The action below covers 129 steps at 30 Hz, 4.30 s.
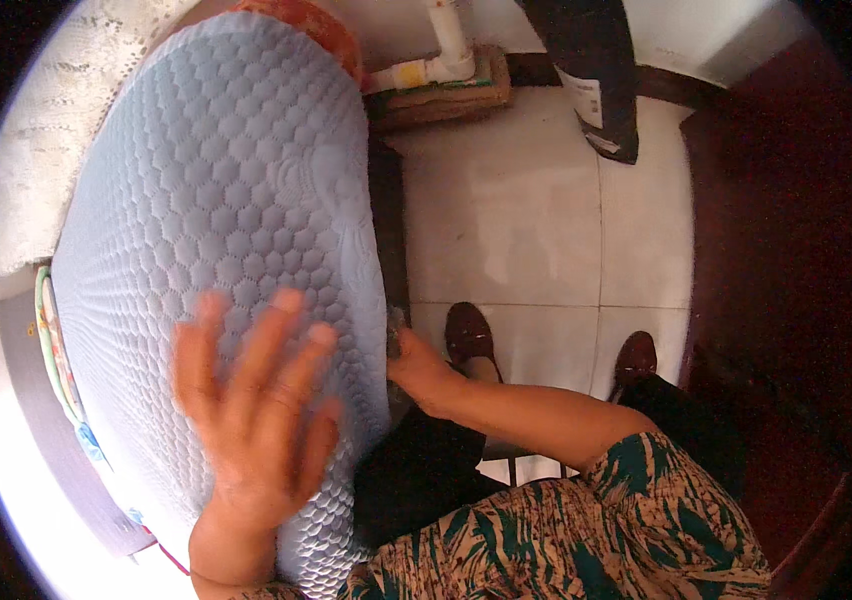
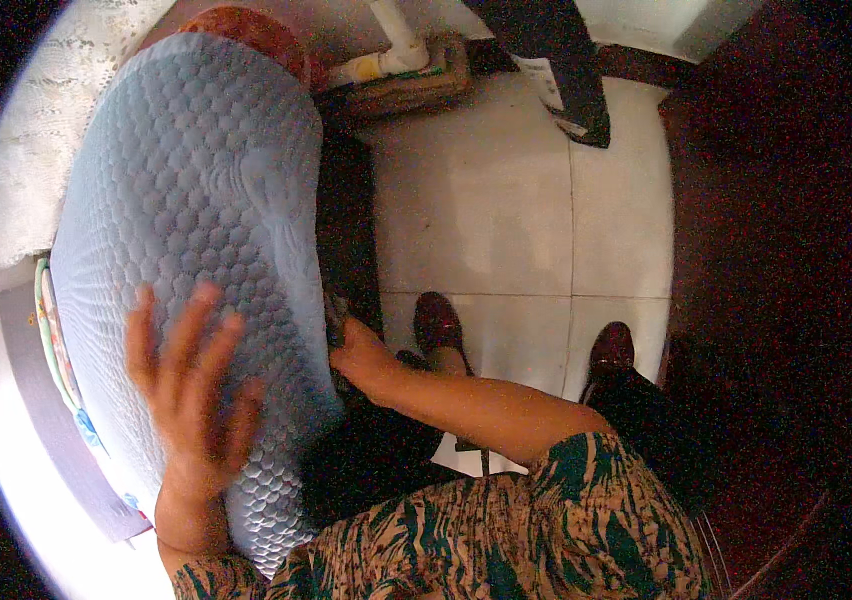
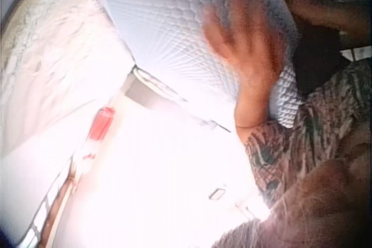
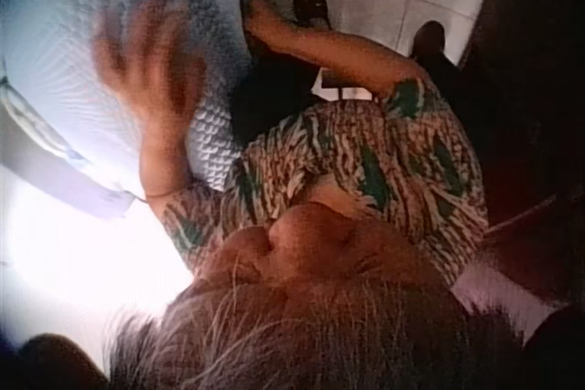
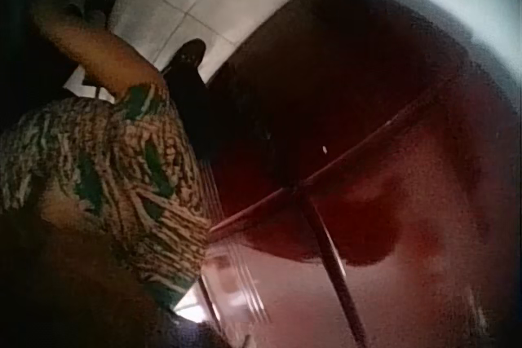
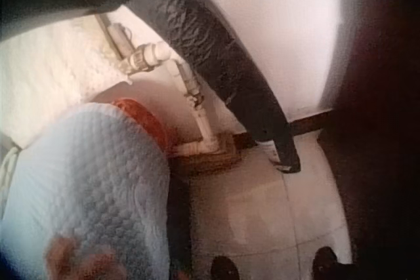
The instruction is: The person wipes the exterior of a dark reddish-brown wooden cabinet using a grey cloth.
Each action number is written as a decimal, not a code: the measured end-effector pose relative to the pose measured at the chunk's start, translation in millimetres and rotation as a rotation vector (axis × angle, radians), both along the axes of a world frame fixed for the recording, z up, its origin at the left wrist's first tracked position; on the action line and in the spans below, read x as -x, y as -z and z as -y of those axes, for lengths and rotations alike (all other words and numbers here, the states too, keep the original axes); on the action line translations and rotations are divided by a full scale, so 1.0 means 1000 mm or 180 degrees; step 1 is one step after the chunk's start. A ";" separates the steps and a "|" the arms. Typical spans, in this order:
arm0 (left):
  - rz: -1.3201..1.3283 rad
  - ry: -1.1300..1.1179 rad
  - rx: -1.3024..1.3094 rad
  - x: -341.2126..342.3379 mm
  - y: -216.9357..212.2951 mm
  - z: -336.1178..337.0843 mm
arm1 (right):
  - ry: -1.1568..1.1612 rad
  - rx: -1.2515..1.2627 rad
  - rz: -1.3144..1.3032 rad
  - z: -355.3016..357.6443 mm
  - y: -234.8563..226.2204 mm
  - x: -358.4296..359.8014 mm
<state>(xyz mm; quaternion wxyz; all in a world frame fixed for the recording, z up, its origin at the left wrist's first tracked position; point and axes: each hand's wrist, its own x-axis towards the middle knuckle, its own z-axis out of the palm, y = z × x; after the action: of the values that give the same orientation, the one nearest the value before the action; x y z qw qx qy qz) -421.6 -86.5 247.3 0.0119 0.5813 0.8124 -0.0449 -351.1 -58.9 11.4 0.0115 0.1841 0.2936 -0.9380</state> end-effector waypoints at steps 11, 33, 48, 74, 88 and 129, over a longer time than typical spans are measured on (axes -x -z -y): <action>0.0734 0.0486 0.0483 -0.016 0.037 -0.006 | -0.0128 -0.2852 -0.1647 -0.033 -0.040 -0.008; -0.0285 -0.0483 0.0810 -0.015 0.025 -0.030 | 0.0494 -0.2784 0.0378 0.007 0.006 -0.001; -0.0190 -0.0516 0.0734 -0.015 0.024 -0.010 | 0.0144 -0.2518 -0.0288 -0.042 0.018 0.092; -0.0223 -0.0520 0.1126 -0.021 0.010 -0.023 | 0.0374 -0.1807 0.0025 -0.039 0.056 0.111; -0.0223 -0.0540 0.0747 -0.025 0.006 -0.005 | 0.0136 -0.1739 -0.0280 -0.114 0.084 0.176; 0.0303 -0.0684 0.0577 -0.018 0.012 0.002 | -0.0970 -0.2496 -0.1855 0.006 0.014 -0.015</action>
<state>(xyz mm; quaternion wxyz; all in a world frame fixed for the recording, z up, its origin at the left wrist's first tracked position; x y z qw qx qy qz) -403.3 -88.5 235.5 0.1076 0.4890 0.8610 -0.0889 -335.9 -64.9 -2.7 -0.0041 -0.1395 0.6380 -0.7573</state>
